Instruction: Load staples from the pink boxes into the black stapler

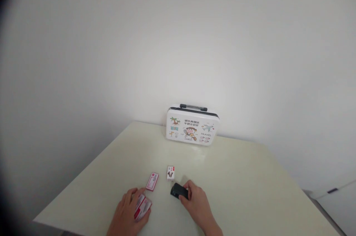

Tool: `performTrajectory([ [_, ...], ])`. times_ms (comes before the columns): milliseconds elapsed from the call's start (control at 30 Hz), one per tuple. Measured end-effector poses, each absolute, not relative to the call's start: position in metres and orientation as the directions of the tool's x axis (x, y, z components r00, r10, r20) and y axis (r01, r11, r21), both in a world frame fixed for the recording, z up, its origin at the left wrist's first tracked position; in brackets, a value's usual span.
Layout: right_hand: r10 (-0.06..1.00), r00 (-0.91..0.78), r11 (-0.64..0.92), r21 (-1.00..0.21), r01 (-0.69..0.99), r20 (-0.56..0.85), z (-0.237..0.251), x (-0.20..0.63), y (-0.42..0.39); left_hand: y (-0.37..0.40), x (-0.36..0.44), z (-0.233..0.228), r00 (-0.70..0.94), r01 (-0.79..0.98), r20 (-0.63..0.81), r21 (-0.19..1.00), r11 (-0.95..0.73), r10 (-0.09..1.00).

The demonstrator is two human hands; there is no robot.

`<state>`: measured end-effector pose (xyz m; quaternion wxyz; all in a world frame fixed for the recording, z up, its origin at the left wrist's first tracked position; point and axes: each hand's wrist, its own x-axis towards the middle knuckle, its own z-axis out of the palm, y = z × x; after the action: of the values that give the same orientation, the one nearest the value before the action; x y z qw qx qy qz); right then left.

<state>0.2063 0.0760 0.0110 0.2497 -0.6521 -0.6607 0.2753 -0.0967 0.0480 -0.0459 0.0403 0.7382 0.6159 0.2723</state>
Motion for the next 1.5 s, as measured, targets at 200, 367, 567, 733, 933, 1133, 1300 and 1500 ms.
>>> performTrajectory([
  [200,0.994,0.108,-0.085,-0.682,0.726,-0.008,0.0,0.198,0.067,0.043,-0.068,-0.058,0.061,0.91,0.386,0.357,-0.21,0.92],
  [367,0.983,0.172,-0.158,-0.766,0.623,-0.063,-0.01,0.19,0.066,0.058,-0.052,-0.058,0.184,0.886,0.438,0.313,-0.342,0.88],
  [567,0.98,0.199,-0.112,-0.877,0.467,-0.02,-0.013,0.172,0.097,0.078,-0.033,-0.055,0.205,0.856,0.404,0.368,-0.364,0.891],
  [733,0.992,0.122,-0.03,-0.899,0.436,0.026,-0.003,0.161,0.118,0.096,-0.009,-0.05,0.211,0.848,0.452,0.357,-0.392,0.867],
  [933,0.996,0.083,-0.017,-0.91,0.414,0.019,-0.009,0.153,0.088,0.094,-0.008,-0.05,0.301,0.856,0.494,0.238,-0.46,0.816],
  [1133,1.0,0.024,0.001,-0.978,0.21,0.007,-0.035,0.143,0.042,0.066,-0.031,-0.08,0.371,0.855,0.475,0.16,-0.493,0.798],
  [1300,1.0,-0.002,-0.015,-0.984,0.176,-0.015,-0.044,0.126,0.032,0.055,-0.048,-0.091,0.342,0.856,0.48,0.197,-0.479,0.808],
  [1500,0.992,-0.112,-0.056,-0.995,0.08,-0.064,-0.034,0.086,0.056,0.079,-0.075,-0.077,0.226,0.904,0.462,0.228,-0.361,0.857],
])
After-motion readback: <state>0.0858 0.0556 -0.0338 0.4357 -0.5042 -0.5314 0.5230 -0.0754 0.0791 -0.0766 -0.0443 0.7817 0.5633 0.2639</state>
